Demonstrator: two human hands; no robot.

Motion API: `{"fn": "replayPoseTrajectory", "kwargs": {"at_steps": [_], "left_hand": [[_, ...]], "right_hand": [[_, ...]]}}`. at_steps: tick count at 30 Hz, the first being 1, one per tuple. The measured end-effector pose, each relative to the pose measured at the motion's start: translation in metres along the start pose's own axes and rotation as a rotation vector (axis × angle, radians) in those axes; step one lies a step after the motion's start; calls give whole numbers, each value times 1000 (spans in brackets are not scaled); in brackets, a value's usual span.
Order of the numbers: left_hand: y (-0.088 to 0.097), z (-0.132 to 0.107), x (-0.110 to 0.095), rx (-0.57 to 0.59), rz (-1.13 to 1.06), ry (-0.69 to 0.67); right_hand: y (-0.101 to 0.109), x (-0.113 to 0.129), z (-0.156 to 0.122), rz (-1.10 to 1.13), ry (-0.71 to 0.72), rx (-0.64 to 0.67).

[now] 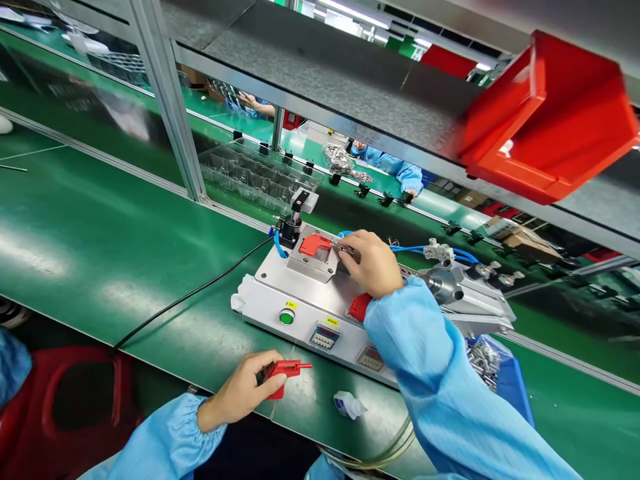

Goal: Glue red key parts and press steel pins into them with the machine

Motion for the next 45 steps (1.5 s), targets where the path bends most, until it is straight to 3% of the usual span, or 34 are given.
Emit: {"fn": "replayPoseTrajectory", "kwargs": {"at_steps": [8, 10, 13, 16, 19, 23, 27, 31, 36, 38, 40, 45], "left_hand": [[1, -2, 1, -5, -6, 11], [2, -1, 0, -15, -18, 8], [3, -2, 1, -21, -59, 11], [2, -3, 6, -4, -184, 30], [3, -4, 14, -8, -334, 62], [4, -3, 24, 2, -456, 147], [8, -1, 25, 13, -496, 164], [12, 0, 21, -31, -508, 141], [11, -9, 19, -173, -368, 104], [14, -11, 7, -221, -237, 34], [23, -9, -22, -265, -52, -108], [56, 22, -150, -444, 488, -628]], "right_hand": [[-28, 7, 47, -48, -26, 268], [-24, 7, 53, -23, 3, 244], [4, 10, 52, 4, 23, 28], [38, 15, 26, 4, -22, -148], [53, 19, -16, 43, -61, -58], [49, 16, -76, 121, -90, 68], [31, 6, -113, 75, -162, 82], [26, 8, -124, 101, -168, -13], [41, 12, -146, 71, -135, -215], [44, 9, -162, 22, -164, -285], [43, 6, -179, -44, -189, -327], [35, 9, -202, -221, -210, -373]]}}
Point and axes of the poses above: each hand's wrist, its own z-axis towards the middle knuckle, its own y-axis out of the back of the hand, x = y × z, the point moved 6 cm from there along z, towards the middle knuckle, and after that the axes turned 7 degrees about y, right-handed, at the moved point
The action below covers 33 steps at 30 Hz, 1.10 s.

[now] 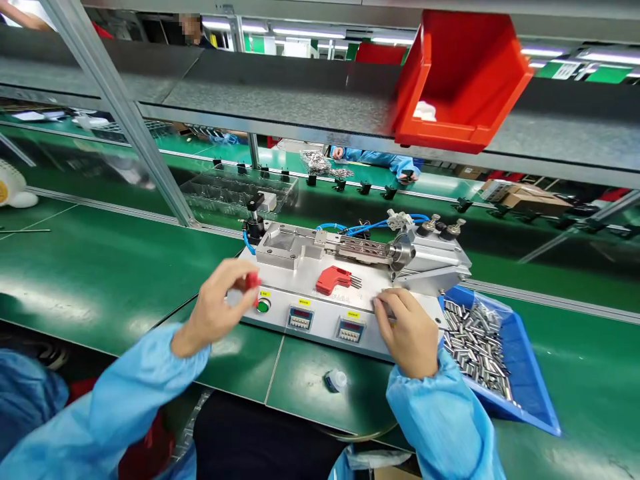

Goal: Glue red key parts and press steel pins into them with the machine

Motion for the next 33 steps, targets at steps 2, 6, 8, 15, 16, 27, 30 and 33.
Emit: {"fn": "replayPoseTrajectory", "kwargs": {"at_steps": [2, 6, 8, 15, 16, 27, 30, 33], "left_hand": [[2, 50, -16, 24, 191, -113], [-24, 120, -17, 234, 647, -77], [-37, 133, -10, 326, 808, -19], [-44, 122, 3, 285, 817, -124], [-41, 120, 6, 264, 787, -135], [-10, 16, 5, 184, 603, -335], [-21, -20, 13, 320, 662, -315], [-25, -26, 18, 465, 673, -262]], "right_hand": [[-1, 3, -3, -15, -15, -15], [-5, 5, -4, 37, -103, -31], [-8, 5, -6, 64, -146, -37], [-14, 7, -10, 65, -203, -12], [-14, 7, -9, 61, -207, -16], [16, 22, -54, -85, -220, -179], [7, 14, -82, -37, -333, -115], [-5, 2, -98, 164, -457, -28]]}}
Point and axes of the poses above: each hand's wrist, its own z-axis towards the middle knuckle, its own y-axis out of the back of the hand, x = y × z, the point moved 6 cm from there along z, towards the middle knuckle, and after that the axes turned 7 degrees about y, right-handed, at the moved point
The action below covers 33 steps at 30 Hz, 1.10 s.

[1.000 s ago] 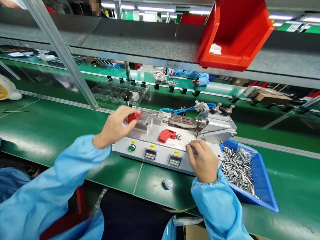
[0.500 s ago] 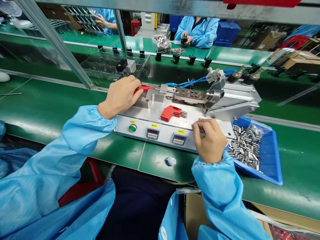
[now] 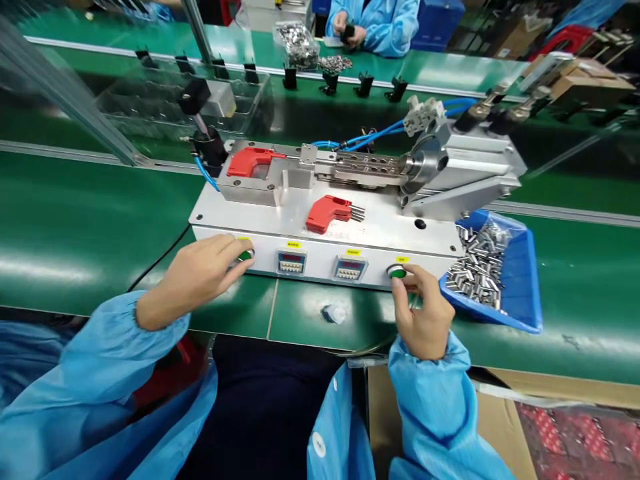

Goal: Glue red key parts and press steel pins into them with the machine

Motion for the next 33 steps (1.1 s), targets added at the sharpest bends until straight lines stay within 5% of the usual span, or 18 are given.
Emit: {"fn": "replayPoseTrajectory", "kwargs": {"at_steps": [3, 9, 12, 15, 18, 25, 29, 33], "left_hand": [[6, 9, 7, 139, -6, 103], [17, 18, 15, 285, -115, 319], [24, 27, 0, 275, -342, 216], [37, 50, -26, 100, -424, 53], [39, 85, -50, -45, -328, -38], [11, 155, -82, 192, -88, -76], [7, 160, -85, 272, -34, -117], [12, 151, -72, 171, -78, -166]], "right_hand": [[-2, -10, 3, 130, -105, 55], [-2, -14, 4, 253, -230, -40], [-4, -14, -19, 260, -254, -158], [-10, -17, -54, 230, -324, -292], [-26, -16, -80, 155, -329, -207], [-38, -2, -85, 83, -170, 17], [-36, 0, -83, 49, -149, 24], [-36, 0, -79, 56, -144, 11]]}}
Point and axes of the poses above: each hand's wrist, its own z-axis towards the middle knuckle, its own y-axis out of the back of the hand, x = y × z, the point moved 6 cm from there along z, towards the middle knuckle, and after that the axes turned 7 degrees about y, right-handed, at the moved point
